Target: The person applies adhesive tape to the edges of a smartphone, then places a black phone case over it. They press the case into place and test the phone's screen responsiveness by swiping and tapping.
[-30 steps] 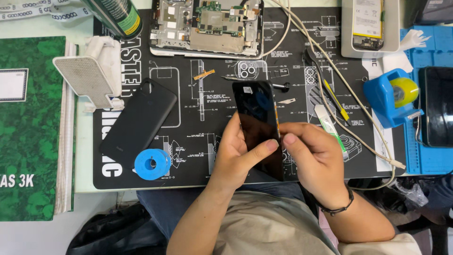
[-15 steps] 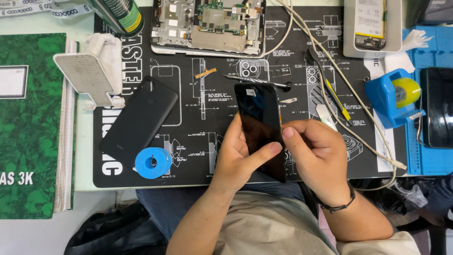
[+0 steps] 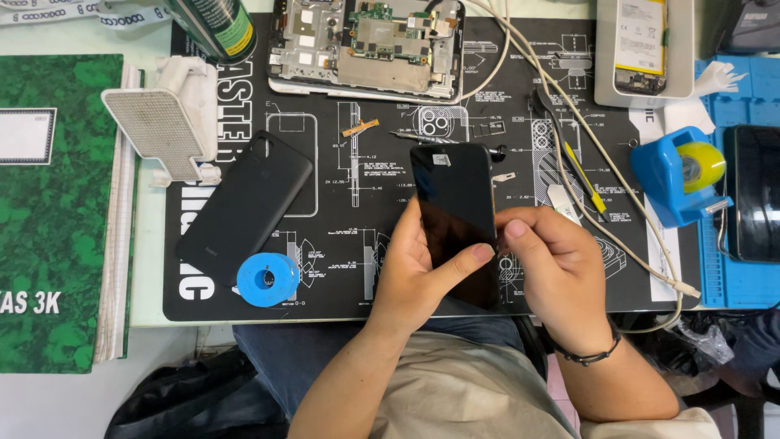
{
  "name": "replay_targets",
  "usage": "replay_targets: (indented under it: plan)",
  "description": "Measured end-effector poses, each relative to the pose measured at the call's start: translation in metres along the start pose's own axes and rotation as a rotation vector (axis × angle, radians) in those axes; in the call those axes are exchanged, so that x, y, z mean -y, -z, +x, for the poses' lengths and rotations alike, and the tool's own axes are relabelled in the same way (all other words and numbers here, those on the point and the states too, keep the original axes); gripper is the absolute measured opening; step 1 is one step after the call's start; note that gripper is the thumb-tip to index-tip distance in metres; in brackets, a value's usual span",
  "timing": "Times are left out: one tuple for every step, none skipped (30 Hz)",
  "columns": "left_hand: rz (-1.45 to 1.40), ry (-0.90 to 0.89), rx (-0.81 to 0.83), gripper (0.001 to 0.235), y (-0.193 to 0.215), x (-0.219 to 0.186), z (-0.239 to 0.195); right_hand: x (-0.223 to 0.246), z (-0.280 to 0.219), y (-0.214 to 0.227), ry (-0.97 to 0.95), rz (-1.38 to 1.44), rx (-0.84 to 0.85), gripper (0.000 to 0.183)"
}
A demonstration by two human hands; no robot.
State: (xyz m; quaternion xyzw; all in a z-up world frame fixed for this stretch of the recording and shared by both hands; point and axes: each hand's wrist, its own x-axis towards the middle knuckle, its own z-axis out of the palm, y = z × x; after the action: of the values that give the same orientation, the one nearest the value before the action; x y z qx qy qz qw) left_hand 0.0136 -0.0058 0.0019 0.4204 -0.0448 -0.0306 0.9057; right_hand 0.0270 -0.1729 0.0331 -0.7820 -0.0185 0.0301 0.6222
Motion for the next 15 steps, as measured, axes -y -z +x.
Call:
replay_targets:
  plan:
    - [0.0,-0.001,0.007,0.061,0.0,0.0,0.0,-0.001,0.0,0.001,0.001,0.012,0.007,0.019]
    - [0.0,-0.001,0.013,0.062,0.0,-0.001,0.0,-0.002,0.0,0.002,0.002,0.023,0.015,0.019]
    - [0.001,-0.003,0.019,0.063,0.001,-0.001,0.0,-0.003,0.0,0.002,0.007,0.048,0.047,0.018]
    - [0.005,-0.015,0.037,0.068,0.001,-0.002,-0.001,-0.004,0.0,0.003,0.011,0.072,0.078,0.019]
    - [0.008,-0.027,0.056,0.073,0.002,-0.003,-0.002,-0.005,-0.001,0.004,0.016,0.097,0.11,0.023]
    - [0.012,-0.039,0.074,0.078,0.003,-0.004,-0.003,-0.008,0.0,0.004,-0.019,0.081,0.063,0.023]
    - [-0.022,-0.018,0.092,0.081,0.003,-0.005,-0.003,-0.01,0.001,0.004,-0.055,0.065,0.015,0.022]
    - [-0.056,0.002,0.11,0.085,0.003,-0.005,-0.003,-0.012,0.002,0.004,-0.091,0.048,-0.032,0.022]
    - [-0.089,0.022,0.128,0.089,0.003,-0.006,-0.002,-0.015,0.004,0.005,-0.089,0.166,-0.015,0.023]
    - [-0.081,0.027,0.137,0.09,0.003,-0.006,-0.002,-0.017,0.008,0.007,-0.087,0.284,0.003,0.024]
    - [-0.074,0.031,0.146,0.092,0.002,-0.007,-0.002,-0.018,0.01,0.008,-0.084,0.401,0.021,0.025]
    - [-0.066,0.036,0.154,0.093,0.001,-0.007,-0.002,-0.019,0.009,0.007,-0.05,0.351,-0.003,0.025]
    - [0.004,0.002,0.147,0.095,-0.001,-0.008,-0.002,-0.019,0.008,0.006,-0.017,0.302,-0.027,0.025]
    - [0.073,-0.032,0.139,0.098,-0.003,-0.008,-0.001,-0.018,0.007,0.006,0.016,0.252,-0.051,0.026]
    - [0.142,-0.065,0.132,0.1,-0.005,-0.008,-0.001,-0.017,0.005,0.007,0.005,0.257,-0.033,0.025]
